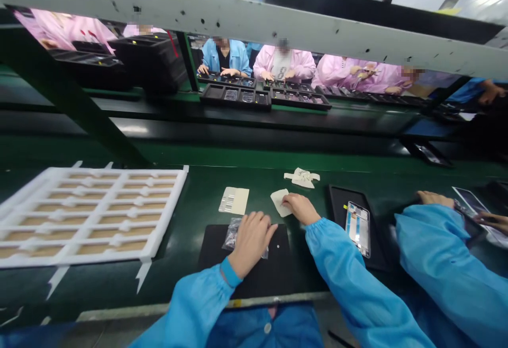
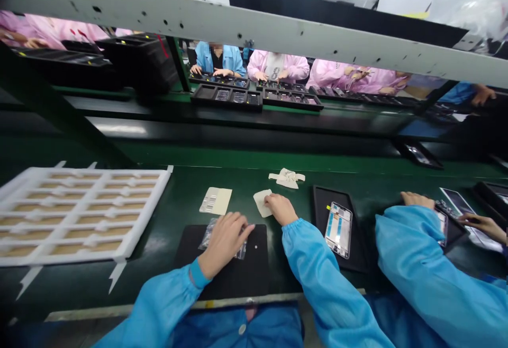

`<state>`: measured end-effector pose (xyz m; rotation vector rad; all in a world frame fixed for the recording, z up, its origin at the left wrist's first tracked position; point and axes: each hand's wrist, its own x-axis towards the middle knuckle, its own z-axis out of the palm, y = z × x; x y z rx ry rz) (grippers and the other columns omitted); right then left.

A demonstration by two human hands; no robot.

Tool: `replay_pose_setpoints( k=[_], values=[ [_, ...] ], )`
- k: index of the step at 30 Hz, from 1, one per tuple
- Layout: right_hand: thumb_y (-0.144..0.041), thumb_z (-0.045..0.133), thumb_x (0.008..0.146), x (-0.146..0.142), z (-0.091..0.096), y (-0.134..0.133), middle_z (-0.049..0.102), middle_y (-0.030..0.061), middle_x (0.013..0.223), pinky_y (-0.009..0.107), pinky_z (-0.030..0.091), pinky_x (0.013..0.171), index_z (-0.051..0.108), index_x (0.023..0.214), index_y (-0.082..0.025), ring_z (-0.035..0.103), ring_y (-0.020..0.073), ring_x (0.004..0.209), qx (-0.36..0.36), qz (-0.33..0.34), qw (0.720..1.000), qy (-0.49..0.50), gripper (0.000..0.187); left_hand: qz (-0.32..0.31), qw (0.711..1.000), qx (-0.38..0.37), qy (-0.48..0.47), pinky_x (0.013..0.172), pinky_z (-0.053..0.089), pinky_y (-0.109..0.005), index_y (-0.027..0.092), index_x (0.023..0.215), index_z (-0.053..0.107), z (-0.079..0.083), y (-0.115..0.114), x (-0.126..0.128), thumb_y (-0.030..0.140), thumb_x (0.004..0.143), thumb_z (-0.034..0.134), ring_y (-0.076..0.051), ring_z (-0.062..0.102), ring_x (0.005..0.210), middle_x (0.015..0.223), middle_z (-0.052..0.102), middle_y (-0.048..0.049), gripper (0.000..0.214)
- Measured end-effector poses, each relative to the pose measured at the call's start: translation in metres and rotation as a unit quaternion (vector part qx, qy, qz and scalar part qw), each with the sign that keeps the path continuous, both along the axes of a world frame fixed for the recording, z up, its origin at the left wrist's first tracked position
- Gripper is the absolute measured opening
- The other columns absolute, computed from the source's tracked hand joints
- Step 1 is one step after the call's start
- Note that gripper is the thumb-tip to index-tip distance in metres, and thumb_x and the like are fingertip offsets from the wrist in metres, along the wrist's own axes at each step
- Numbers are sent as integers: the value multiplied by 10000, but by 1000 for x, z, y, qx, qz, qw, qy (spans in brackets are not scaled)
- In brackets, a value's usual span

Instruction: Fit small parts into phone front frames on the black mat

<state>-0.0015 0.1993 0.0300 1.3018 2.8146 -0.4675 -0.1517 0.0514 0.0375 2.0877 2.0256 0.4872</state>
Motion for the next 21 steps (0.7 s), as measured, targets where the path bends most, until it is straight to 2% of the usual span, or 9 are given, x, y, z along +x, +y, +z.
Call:
replay_pose_setpoints(
  k=[1,3,5,9,13,21],
  values=[
    [-171,537,954,0,1,0,675,65,960,248,381,713,698,948,-186,634,193,902,1,-2,1000,-1,162,-6,1000,9,0,888,434,-433,171,1032,631,-3,10,5,330,993,477,-295,589,1067,1096,668,-97,225],
    [-168,536,954,1,1,0,666,63,981,244,383,713,693,964,-187,637,188,896,3,-7,1000,-1,159,-14,1000,19,0,1023,388,-463,161,1262,552,-13,30,15,310,967,535,-313,489,1270,1343,580,-113,330],
    [-165,540,951,3,-1,-1,654,62,1015,241,387,718,686,987,-188,639,181,895,4,-13,1000,2,153,-13,1000,18,-1,1107,320,-514,137,1358,488,-26,45,20,299,951,560,-343,398,1365,1443,505,-128,443],
    [-180,556,951,4,-7,-1,639,47,1058,231,400,750,669,1048,-203,638,165,909,-4,-13,1000,15,151,-14,1000,15,-3,1140,279,-561,150,1366,501,-45,56,19,264,984,470,-349,413,1360,1429,532,-104,400],
    [-181,562,945,2,-13,-1,624,37,1032,233,402,754,665,1020,-214,630,163,907,-9,-11,1000,24,131,-13,1000,21,-7,1157,288,-515,154,1361,507,-50,63,10,215,1008,363,-301,428,1356,1422,540,-90,386],
    [-136,541,937,3,-19,-1,576,57,975,263,418,756,638,919,-174,592,181,888,-6,7,999,33,106,-23,1000,9,-15,1182,239,-566,234,1426,454,-61,76,1,317,999,405,-301,269,1462,1538,398,-33,438]
  ],
)
